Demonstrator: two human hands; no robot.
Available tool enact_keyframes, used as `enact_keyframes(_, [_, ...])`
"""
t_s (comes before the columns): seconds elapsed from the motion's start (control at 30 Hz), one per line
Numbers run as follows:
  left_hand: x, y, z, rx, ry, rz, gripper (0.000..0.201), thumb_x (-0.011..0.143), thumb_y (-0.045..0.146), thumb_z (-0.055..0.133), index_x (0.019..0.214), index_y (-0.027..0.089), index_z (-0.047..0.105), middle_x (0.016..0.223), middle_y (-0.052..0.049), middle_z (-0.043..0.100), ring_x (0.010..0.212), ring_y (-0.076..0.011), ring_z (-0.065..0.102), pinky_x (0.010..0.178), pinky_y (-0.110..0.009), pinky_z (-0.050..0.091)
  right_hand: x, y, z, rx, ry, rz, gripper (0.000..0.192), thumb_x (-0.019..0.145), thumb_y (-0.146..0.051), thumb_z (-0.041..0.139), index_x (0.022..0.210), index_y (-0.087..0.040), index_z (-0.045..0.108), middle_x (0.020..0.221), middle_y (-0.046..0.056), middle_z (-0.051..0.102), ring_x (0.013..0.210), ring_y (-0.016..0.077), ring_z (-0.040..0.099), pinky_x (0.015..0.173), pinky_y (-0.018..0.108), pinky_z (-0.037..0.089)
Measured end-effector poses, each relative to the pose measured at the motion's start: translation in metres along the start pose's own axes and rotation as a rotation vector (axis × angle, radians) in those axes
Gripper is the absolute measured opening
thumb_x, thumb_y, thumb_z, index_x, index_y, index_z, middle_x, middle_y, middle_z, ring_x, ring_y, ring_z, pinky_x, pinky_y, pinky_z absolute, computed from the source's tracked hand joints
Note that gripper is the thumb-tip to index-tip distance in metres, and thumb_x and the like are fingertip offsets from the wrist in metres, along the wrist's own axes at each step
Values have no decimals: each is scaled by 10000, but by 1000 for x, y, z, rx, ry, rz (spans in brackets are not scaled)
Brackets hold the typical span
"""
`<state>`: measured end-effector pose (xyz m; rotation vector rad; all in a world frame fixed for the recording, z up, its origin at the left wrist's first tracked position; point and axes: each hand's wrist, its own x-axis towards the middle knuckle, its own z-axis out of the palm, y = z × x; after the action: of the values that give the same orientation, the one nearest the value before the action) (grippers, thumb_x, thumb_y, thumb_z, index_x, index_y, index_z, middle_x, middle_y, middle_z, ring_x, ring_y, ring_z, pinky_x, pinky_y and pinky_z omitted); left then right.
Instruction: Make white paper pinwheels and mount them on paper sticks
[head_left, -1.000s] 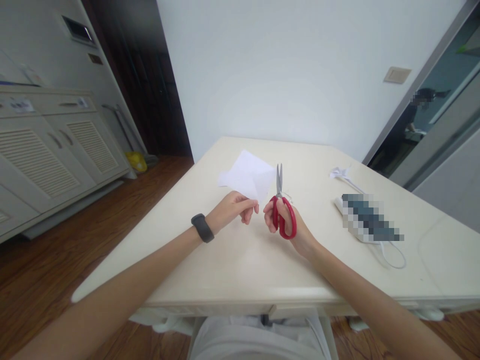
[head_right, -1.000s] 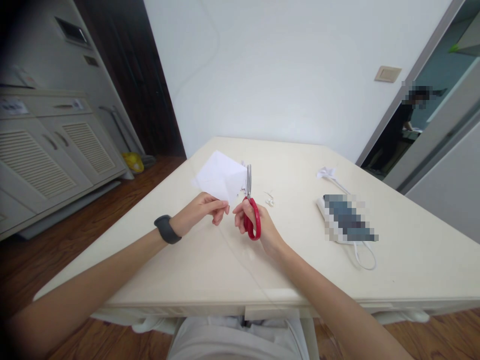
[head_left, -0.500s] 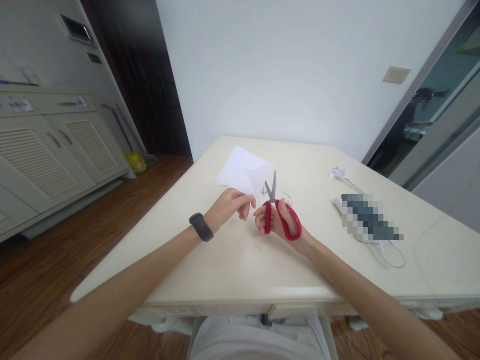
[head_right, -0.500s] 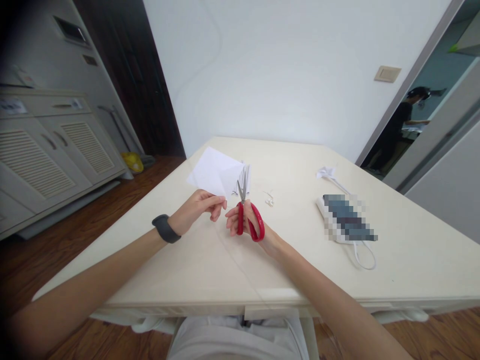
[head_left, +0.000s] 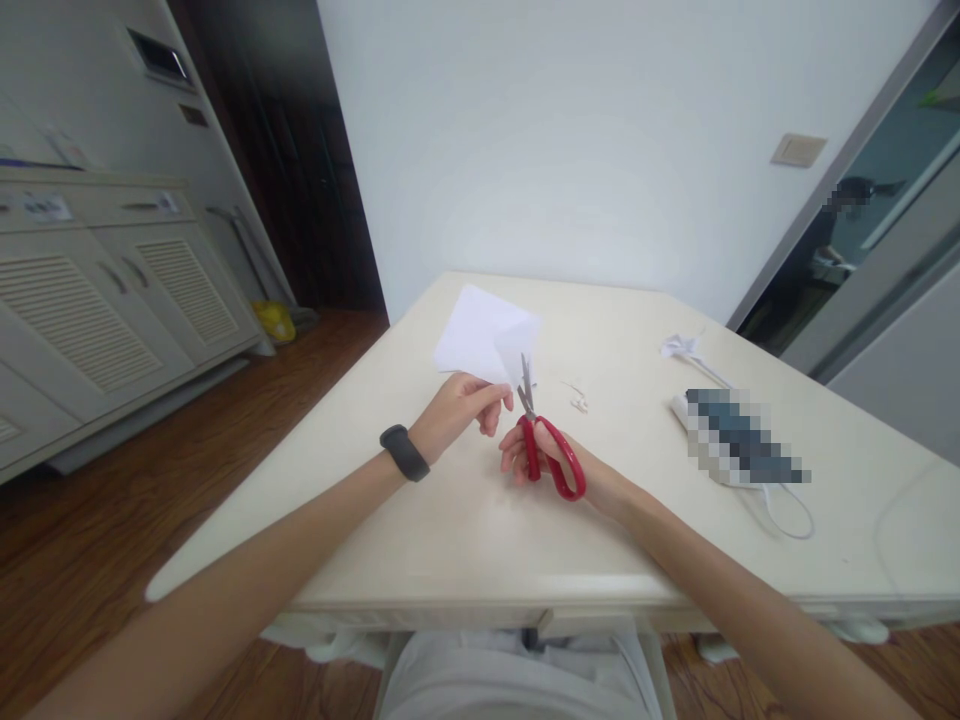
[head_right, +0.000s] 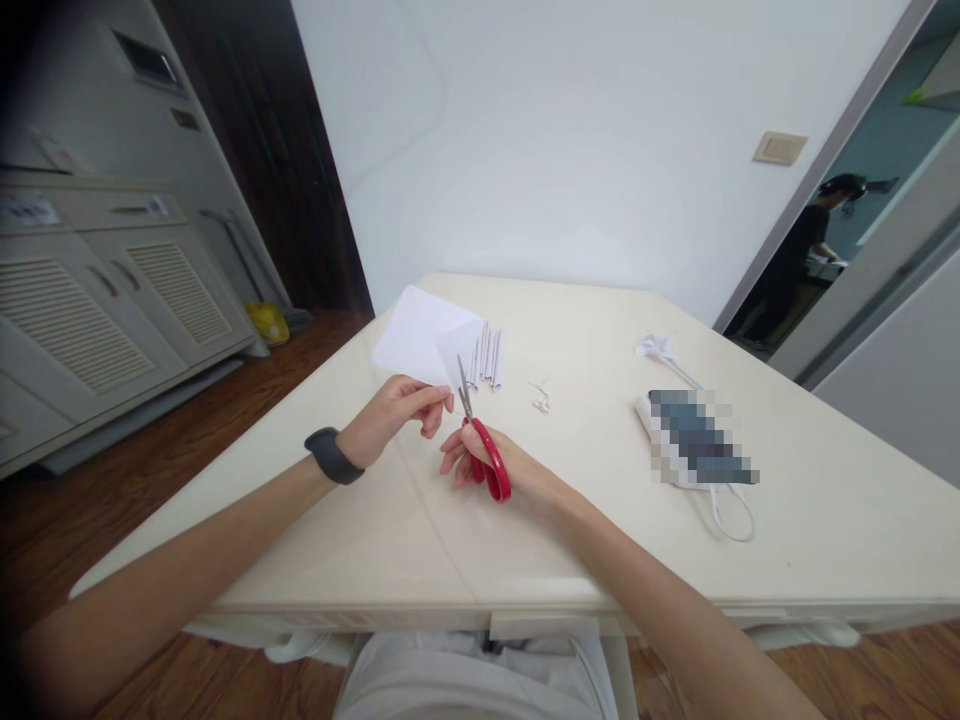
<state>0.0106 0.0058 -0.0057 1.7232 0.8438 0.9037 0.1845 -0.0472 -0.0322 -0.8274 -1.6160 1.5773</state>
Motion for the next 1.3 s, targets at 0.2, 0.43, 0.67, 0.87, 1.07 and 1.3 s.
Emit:
enact_keyframes(0.2, [-1,2,1,24,-21,33,308,844,337,453,645,135,573,437,28,500,453,-93,465,532,-227,383,1,4,-2,-20,-31,-19,448,891,-522,317,1019,-169,562,916,75,616,695,133,563,636,270,393])
enact_keyframes(0.43, [-1,3,0,77,-22,59,300,847,319,451,645,136,575,440,30,502,459,-94,470,545,-227,392,2,7,-3,-45,-39,-16,437,901,-508,307,1034,-176,558,921,71,610,692,127,572,613,262,385])
enact_keyframes(0.67, [-2,3,0,86,-25,68,305,853,325,448,656,134,581,439,31,500,454,-91,463,545,-228,394,-1,3,-2,-56,-63,-27,443,903,-510,293,1042,-174,547,948,75,604,702,129,573,640,275,401])
enact_keyframes(0.87, [-2,2,0,81,-26,69,308,853,333,450,658,134,581,439,30,499,450,-90,459,538,-226,392,-2,3,-3,-60,-75,-40,438,909,-500,285,1053,-174,539,965,75,596,709,129,571,666,286,407])
enact_keyframes(1.07, [-2,3,0,91,-34,67,314,853,344,449,659,135,579,437,30,497,448,-92,459,542,-229,399,-3,0,-2,-74,-76,-32,452,904,-515,280,1039,-171,540,969,78,595,723,134,578,694,297,424])
enact_keyframes(1.3, [-3,5,1,107,-27,66,309,847,343,445,655,139,576,435,29,503,446,-93,465,543,-229,409,-4,-2,-1,-87,-87,-40,471,896,-531,280,1049,-165,534,973,85,591,727,137,578,699,302,434])
